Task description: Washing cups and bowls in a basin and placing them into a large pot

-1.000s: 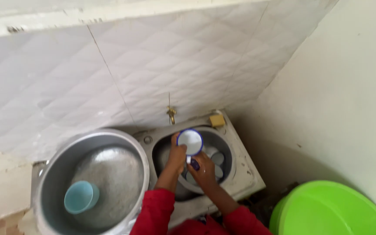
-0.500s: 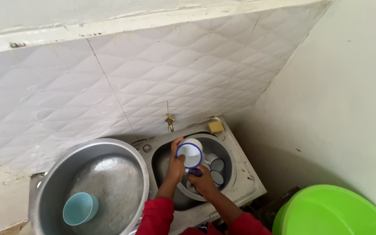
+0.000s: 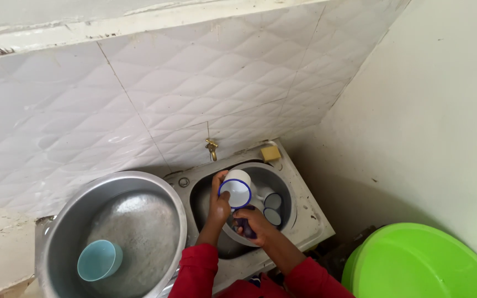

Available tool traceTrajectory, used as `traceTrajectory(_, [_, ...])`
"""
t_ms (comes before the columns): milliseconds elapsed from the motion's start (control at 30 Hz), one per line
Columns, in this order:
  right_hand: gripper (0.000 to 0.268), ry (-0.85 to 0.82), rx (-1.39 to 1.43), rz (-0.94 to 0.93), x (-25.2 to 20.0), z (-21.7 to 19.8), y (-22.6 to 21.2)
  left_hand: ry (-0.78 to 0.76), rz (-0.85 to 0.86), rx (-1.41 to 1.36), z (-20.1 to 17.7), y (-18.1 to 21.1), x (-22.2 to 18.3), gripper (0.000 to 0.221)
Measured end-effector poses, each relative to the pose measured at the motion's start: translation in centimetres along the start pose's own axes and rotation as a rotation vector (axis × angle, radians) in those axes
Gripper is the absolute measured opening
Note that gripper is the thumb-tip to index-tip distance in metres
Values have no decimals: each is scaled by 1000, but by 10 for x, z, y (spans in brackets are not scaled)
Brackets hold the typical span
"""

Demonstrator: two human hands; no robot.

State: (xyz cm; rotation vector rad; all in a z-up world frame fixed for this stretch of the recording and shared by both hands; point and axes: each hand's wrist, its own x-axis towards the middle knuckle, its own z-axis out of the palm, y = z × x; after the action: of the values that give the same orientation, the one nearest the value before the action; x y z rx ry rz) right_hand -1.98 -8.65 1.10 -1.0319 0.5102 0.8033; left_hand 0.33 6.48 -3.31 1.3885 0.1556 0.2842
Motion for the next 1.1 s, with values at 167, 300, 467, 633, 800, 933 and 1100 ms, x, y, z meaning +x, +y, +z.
traceTrajectory(167, [19,50,-908,-937,15,-13,7,204,-228,-150,9,-23,8,79])
traceTrajectory(300, [19,127,-1393,-1908,29,-33,-4,317,-592,-281,20,-15,1,86])
traceTrajectory(467, [21,203,-892,-1624,21,-24,1,443,-777,-561,3,-44,9,59])
traceTrajectory(633, [24,165,-552,-1437,20,-8,-28,166,-768,-655,6,-92,-23,77])
traceTrajectory(800, [32,-4,-18,-549,13,1,-74,193,-881,-566,28,4,-42,48])
traceTrajectory(933, [20,193,10,-580,74,-28,-28,218,-899,-545,29,-7,-32,47])
traceTrajectory(1100, [46,560,-1047,-982,94,-33,32,300,-954,-467,29,-30,-34,44])
